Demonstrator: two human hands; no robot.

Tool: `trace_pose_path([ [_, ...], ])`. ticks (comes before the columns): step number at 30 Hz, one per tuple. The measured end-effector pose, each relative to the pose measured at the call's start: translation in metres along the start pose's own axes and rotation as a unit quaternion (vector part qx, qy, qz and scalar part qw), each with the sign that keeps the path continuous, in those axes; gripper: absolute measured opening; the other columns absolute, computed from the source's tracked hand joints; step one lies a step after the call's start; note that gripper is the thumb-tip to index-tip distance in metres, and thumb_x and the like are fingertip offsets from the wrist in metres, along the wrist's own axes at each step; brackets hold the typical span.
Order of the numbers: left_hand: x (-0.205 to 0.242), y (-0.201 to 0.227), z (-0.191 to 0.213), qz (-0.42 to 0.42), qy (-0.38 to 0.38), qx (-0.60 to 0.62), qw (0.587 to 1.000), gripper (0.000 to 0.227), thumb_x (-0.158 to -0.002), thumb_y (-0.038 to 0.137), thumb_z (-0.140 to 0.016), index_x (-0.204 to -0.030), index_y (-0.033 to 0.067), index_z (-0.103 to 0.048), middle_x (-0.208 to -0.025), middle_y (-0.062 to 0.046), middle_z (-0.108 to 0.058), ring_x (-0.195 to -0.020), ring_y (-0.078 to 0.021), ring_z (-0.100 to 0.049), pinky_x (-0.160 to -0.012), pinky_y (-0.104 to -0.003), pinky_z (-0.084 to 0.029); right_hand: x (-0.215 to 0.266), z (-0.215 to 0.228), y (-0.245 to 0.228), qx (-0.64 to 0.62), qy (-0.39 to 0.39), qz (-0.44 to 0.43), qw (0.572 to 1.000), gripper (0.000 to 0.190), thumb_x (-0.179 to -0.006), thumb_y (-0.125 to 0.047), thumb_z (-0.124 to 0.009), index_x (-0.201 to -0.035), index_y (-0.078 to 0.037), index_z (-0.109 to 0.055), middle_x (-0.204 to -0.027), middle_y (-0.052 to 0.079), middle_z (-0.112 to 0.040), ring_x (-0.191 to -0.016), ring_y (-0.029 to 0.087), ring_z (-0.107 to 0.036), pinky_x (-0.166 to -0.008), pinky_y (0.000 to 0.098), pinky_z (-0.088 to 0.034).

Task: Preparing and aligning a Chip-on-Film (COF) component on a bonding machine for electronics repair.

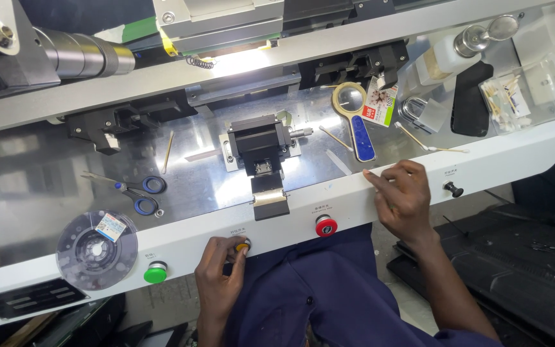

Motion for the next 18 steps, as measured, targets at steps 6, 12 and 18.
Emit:
trace_pose_path([
  [6,0.001,0.0,0.0,0.002,-0.005,0.001,1.0,0.011,-0.09,0.009,-0.063,-0.1,0.0104,-0.068,-0.086,-0.003,-0.063,-0.068,-0.0121,-0.06,-0.064,-0.023,-0.051,0.0,0.001,-0.014,0.031,0.037,-0.006,0.999,0.03,-0.086,0.006,-0.06,-0.113,0.0,-0.072,-0.086,0.014,-0.061,-0.093,0.035,-0.051,-0.085,0.0452,-0.045],
  [12,0.0,0.001,0.0,0.004,-0.003,0.003,1.0,0.012,-0.089,0.008,-0.064,-0.1,0.0103,-0.069,-0.086,-0.003,-0.063,-0.069,-0.0117,-0.06,-0.063,-0.022,-0.051,-0.006,-0.002,-0.013,0.047,-0.055,-0.022,0.997,0.033,-0.079,0.005,-0.058,-0.11,0.001,-0.07,-0.086,0.014,-0.061,-0.092,0.034,-0.051,-0.081,0.0441,-0.045],
  [18,0.0,0.0,0.0,0.001,-0.002,0.004,1.0,0.011,-0.09,0.01,-0.063,-0.099,0.0103,-0.068,-0.085,-0.003,-0.062,-0.069,-0.0121,-0.059,-0.065,-0.023,-0.05,-0.01,-0.005,-0.013,0.059,-0.059,-0.042,0.996,0.027,-0.083,-0.004,-0.052,-0.107,-0.001,-0.065,-0.097,0.015,-0.066,-0.091,0.03,-0.054,-0.093,0.0428,-0.038],
])
Point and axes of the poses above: each hand's wrist, its own x-axis away from the middle knuckle, its own z-axis out of the back of the hand, y = z × x, the point moved 1 cm from there along -x, towards the middle knuckle
